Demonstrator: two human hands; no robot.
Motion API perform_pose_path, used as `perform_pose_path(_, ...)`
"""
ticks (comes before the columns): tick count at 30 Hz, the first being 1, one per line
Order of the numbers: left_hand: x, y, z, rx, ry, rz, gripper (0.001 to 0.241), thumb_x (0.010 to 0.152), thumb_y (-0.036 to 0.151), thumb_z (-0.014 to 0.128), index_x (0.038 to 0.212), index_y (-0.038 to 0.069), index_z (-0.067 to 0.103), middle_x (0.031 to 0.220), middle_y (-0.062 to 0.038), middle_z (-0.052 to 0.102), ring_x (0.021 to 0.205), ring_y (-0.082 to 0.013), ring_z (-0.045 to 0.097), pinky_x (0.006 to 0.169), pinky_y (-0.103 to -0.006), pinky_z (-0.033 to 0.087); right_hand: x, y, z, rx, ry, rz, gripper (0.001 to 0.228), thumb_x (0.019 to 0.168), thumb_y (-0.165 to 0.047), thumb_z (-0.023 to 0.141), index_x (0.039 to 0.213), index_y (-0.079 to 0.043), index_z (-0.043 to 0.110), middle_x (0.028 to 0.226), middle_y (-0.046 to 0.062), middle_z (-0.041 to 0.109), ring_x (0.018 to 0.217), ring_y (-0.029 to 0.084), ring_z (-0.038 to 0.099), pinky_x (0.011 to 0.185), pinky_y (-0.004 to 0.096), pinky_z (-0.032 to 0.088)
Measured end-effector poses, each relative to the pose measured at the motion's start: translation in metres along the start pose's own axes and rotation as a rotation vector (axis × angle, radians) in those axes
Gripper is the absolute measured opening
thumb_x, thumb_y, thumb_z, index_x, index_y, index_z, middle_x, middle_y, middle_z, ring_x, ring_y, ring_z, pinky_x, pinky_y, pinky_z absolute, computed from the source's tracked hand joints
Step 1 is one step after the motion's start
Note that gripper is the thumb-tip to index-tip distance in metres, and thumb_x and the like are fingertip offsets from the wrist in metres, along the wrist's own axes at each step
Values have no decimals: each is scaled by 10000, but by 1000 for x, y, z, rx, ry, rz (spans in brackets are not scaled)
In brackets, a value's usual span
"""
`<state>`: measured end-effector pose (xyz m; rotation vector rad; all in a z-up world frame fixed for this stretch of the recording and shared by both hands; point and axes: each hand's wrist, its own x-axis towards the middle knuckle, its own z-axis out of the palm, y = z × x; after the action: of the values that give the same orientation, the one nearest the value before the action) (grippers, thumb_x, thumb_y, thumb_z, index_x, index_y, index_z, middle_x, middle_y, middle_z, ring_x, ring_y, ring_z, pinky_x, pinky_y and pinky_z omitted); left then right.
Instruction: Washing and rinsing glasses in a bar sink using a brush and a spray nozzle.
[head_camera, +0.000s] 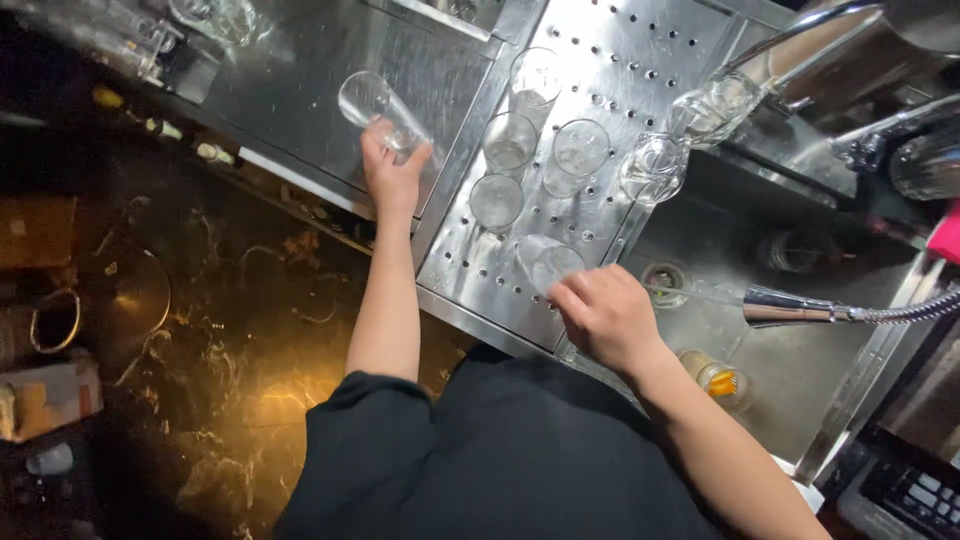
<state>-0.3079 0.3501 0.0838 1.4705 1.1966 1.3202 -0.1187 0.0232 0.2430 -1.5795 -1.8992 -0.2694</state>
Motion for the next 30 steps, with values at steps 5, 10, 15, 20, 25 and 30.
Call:
perform_pose_path(5, -70, 58, -15, 58, 249, 227, 255, 983, 185, 738, 1193, 111, 615, 1209, -75, 645, 1160, -212, 653, 1005, -332, 499, -34, -15, -83, -12, 109, 244, 110, 850, -157, 773, 943, -203, 809, 881, 18, 749, 647, 252, 646, 624, 350, 521)
perform_pose_path(10, -174, 151, -15, 252, -531, 183, 214, 818, 456, 667, 687, 291, 631, 644, 148, 567, 598, -136, 646, 622, -241, 516, -125, -4, -122, -13, 112, 404, 293, 672, -134, 715, 931, -202, 835, 845, 30, 743, 649, 273, 635, 664, 382, 528)
perform_pose_path(15, -240, 225, 81, -457, -1198, 222, 337, 895, 216, 596, 566, 285, 569, 464, 79, 422, 400, -216, 454, 453, -309, 421, -183, 43, -36, -223, 185, 463, 184, 872, -49, 727, 858, -217, 800, 739, -35, 673, 577, 249, 593, 643, 303, 528)
perform_pose_path(20, -333, 169, 169, -222, -982, -775, 109, 878, 185, 631, 793, 134, 675, 586, 6, 572, 549, -101, 599, 487, -261, 517, -239, 87, 27, -414, -87, 898, 207, 957, -283, 615, 1035, -311, 804, 870, 44, 738, 745, 322, 719, 698, 450, 593)
perform_pose_path(25, -347, 133, 212, -118, -657, -1342, 481, 984, 478, 556, 1235, 85, 436, 831, -29, 449, 619, -113, 525, 475, -172, 517, -258, 88, 22, -358, 228, 1026, 140, 833, -342, 904, 889, -264, 802, 684, 1, 694, 695, 279, 702, 680, 389, 551)
perform_pose_path(30, -373, 54, 254, -103, -569, -1455, 995, 877, 798, 612, 1443, 34, 316, 1124, -224, 476, 711, -205, 570, 546, -343, 613, -240, 84, 1, -122, 442, 1086, 165, 808, -221, 951, 855, -171, 800, 739, 70, 687, 733, 318, 700, 700, 411, 557)
